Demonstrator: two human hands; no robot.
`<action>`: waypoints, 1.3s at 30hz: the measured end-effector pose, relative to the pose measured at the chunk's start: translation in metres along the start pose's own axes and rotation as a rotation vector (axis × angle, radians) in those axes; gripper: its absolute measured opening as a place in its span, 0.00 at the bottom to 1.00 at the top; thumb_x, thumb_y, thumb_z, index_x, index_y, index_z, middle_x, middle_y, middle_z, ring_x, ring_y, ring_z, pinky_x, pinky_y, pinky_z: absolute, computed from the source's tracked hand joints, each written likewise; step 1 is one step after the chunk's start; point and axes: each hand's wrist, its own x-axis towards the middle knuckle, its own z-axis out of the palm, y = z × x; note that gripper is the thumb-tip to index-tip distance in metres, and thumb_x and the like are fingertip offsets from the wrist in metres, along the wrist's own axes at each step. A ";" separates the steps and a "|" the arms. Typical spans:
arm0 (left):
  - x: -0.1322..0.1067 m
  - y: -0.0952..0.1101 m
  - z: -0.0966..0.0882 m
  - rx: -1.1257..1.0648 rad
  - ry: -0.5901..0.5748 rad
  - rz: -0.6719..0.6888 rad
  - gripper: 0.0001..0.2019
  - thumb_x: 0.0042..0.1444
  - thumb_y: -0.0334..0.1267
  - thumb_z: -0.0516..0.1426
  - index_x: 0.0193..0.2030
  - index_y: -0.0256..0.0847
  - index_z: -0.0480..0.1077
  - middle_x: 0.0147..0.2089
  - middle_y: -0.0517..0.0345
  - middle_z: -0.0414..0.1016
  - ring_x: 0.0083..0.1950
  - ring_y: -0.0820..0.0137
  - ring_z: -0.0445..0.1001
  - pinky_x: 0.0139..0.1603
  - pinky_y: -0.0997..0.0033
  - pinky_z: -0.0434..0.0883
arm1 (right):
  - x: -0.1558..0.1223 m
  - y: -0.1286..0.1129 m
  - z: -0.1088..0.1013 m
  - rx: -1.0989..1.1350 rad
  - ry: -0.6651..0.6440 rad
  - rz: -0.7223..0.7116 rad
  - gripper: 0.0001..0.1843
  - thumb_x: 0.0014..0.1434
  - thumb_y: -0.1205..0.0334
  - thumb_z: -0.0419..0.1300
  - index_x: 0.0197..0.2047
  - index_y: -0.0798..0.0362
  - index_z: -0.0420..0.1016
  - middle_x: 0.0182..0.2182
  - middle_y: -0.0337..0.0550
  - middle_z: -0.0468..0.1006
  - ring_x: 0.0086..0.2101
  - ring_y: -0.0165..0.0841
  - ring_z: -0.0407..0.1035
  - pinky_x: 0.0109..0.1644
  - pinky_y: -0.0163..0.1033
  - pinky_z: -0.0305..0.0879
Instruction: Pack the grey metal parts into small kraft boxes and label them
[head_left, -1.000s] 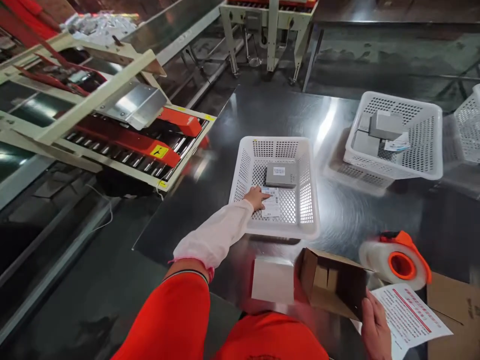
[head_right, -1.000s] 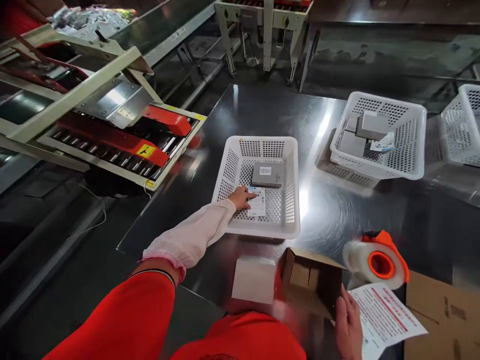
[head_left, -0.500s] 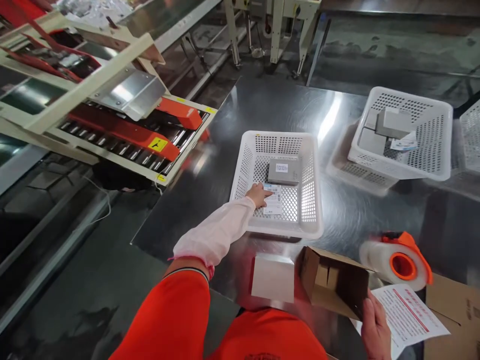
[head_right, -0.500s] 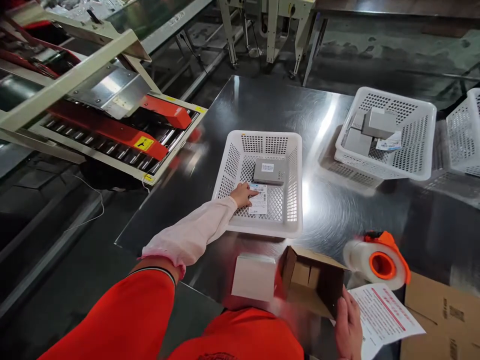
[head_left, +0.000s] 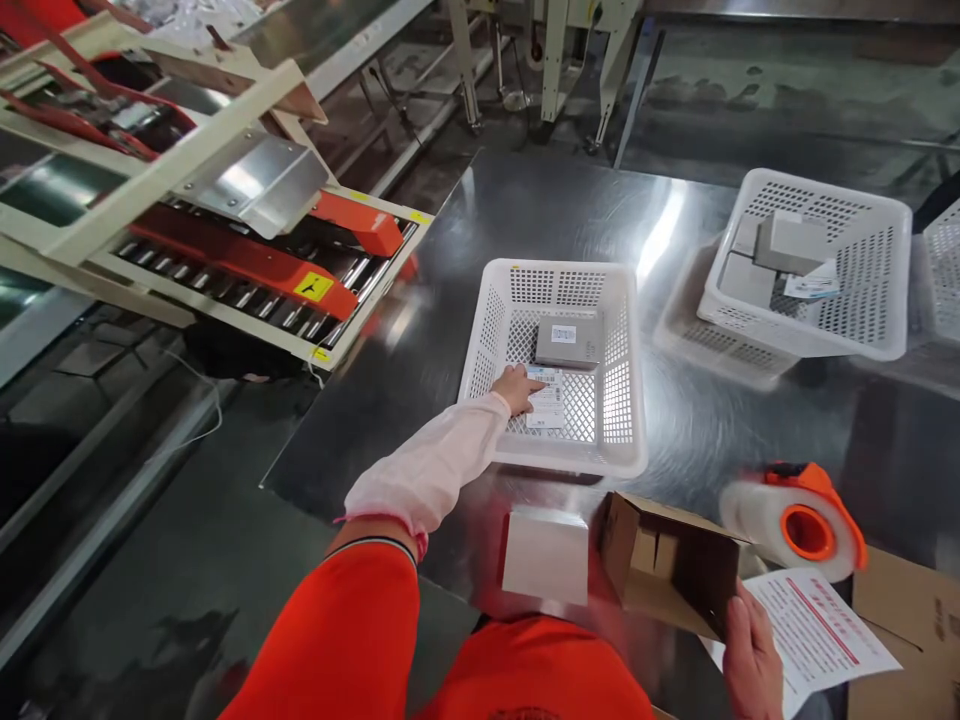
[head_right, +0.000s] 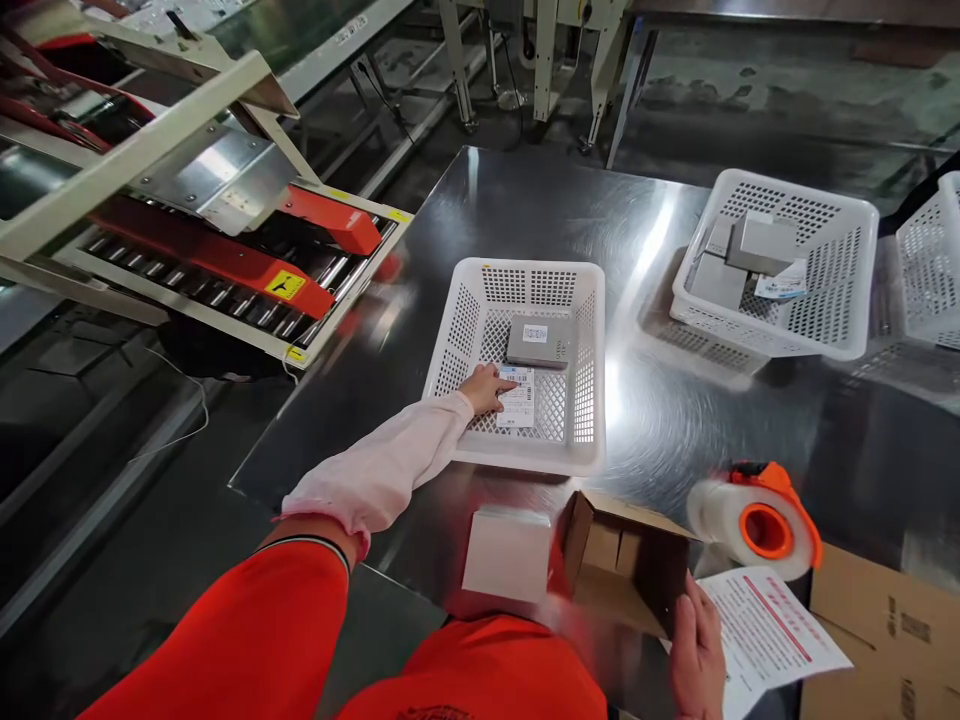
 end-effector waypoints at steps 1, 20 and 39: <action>0.000 0.000 0.000 0.001 -0.001 0.000 0.32 0.55 0.41 0.63 0.67 0.57 0.64 0.61 0.48 0.62 0.63 0.49 0.59 0.56 0.56 0.70 | 0.000 0.000 0.000 0.004 0.013 -0.001 0.47 0.52 0.22 0.46 0.52 0.56 0.74 0.53 0.57 0.75 0.56 0.53 0.66 0.63 0.59 0.60; -0.001 0.001 -0.002 -0.012 0.002 -0.001 0.32 0.55 0.41 0.64 0.66 0.57 0.65 0.61 0.48 0.63 0.63 0.49 0.60 0.58 0.55 0.69 | 0.001 -0.003 -0.001 -0.009 0.009 0.031 0.46 0.51 0.21 0.46 0.52 0.54 0.73 0.54 0.56 0.75 0.57 0.54 0.65 0.64 0.59 0.60; -0.001 0.001 0.000 -0.035 0.015 -0.008 0.30 0.55 0.39 0.64 0.65 0.48 0.67 0.61 0.47 0.62 0.63 0.51 0.58 0.55 0.61 0.70 | 0.000 -0.008 0.000 0.022 -0.001 0.072 0.51 0.47 0.19 0.47 0.52 0.58 0.74 0.55 0.59 0.74 0.59 0.54 0.63 0.66 0.59 0.56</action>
